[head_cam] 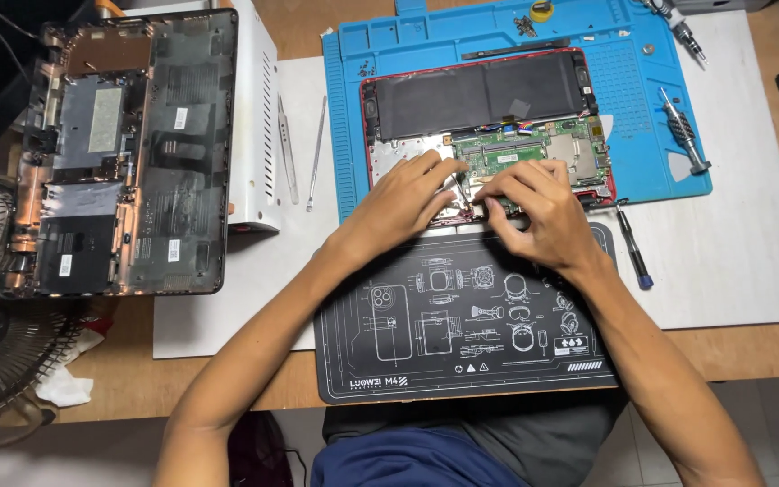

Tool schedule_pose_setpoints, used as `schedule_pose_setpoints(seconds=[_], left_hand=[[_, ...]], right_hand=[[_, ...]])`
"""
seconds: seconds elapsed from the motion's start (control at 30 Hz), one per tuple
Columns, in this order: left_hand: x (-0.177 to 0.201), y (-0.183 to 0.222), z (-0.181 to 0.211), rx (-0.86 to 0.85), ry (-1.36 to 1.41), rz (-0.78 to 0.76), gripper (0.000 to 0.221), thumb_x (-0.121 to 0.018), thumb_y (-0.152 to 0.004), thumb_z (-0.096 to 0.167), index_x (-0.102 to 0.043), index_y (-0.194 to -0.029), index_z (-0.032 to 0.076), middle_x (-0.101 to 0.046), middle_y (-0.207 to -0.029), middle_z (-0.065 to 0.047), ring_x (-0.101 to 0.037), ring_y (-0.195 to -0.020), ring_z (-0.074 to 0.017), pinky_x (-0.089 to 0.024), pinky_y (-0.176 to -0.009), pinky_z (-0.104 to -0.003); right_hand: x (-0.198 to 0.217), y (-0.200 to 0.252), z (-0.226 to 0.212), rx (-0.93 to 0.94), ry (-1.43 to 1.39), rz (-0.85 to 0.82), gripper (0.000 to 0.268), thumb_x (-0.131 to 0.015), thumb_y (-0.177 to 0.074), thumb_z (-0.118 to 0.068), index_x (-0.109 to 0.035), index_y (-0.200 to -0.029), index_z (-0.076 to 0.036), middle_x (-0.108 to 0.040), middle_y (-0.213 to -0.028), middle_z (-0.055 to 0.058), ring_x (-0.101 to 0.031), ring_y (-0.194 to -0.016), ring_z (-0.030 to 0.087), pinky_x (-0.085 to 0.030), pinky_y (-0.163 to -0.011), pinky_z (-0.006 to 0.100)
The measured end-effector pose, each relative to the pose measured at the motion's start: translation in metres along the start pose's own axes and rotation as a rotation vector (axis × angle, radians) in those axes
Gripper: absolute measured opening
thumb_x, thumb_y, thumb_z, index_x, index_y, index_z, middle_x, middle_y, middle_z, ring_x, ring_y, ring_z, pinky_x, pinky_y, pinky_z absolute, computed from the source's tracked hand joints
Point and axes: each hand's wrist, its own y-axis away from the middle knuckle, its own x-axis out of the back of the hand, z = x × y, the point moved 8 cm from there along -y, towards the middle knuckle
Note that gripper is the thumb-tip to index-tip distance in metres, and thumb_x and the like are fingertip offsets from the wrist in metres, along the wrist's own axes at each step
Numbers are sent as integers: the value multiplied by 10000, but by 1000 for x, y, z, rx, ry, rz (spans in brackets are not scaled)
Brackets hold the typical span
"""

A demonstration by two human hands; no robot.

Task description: Aligning internal laptop components and securing them to the chassis using a screwdriver.

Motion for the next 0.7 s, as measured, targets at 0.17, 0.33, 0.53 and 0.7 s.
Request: schedule_pose_setpoints(seconds=[0.17, 0.33, 0.53, 0.7], left_hand=[[-17, -6, -12, 5, 3, -28, 202, -615, -1004, 185, -663, -1163, 71, -593, -862, -94, -655, -800, -308, -504, -762, -419], [-18, -8, -13, 22, -14, -36, 145, -614, -995, 205, -672, -1077, 100, -583, -819, -71, -649, -805, -302, -490, -758, -420], [-21, -13, -14, 47, -12, -38, 84, -633, -958, 211, -666, -955, 134, -586, -792, -46, -656, -795, -270, -492, -727, -395], [-27, -13, -12, 13, -73, -3, 120, -625, -965, 221, -651, -1025, 121, -599, -846, -74, -666, -841, -314, -507, -733, -418]], right_hand=[[0, 3, 1, 18, 15, -17, 43, -715, -919, -121, -723, -961, -126, -669, -941, 34, -653, -864, 238, -408, -915, 363], [4, -7, -16, 61, 10, -54, 28, -731, -887, -111, -739, -908, -129, -671, -940, 46, -647, -886, 238, -393, -922, 372], [-1, -3, -12, 56, 64, -85, 20, -724, -900, -158, -740, -888, -157, -688, -949, 16, -643, -896, 214, -391, -921, 367], [-5, -2, -10, 86, 124, -101, 42, -711, -900, -202, -732, -887, -168, -685, -947, 14, -637, -895, 212, -390, -928, 386]])
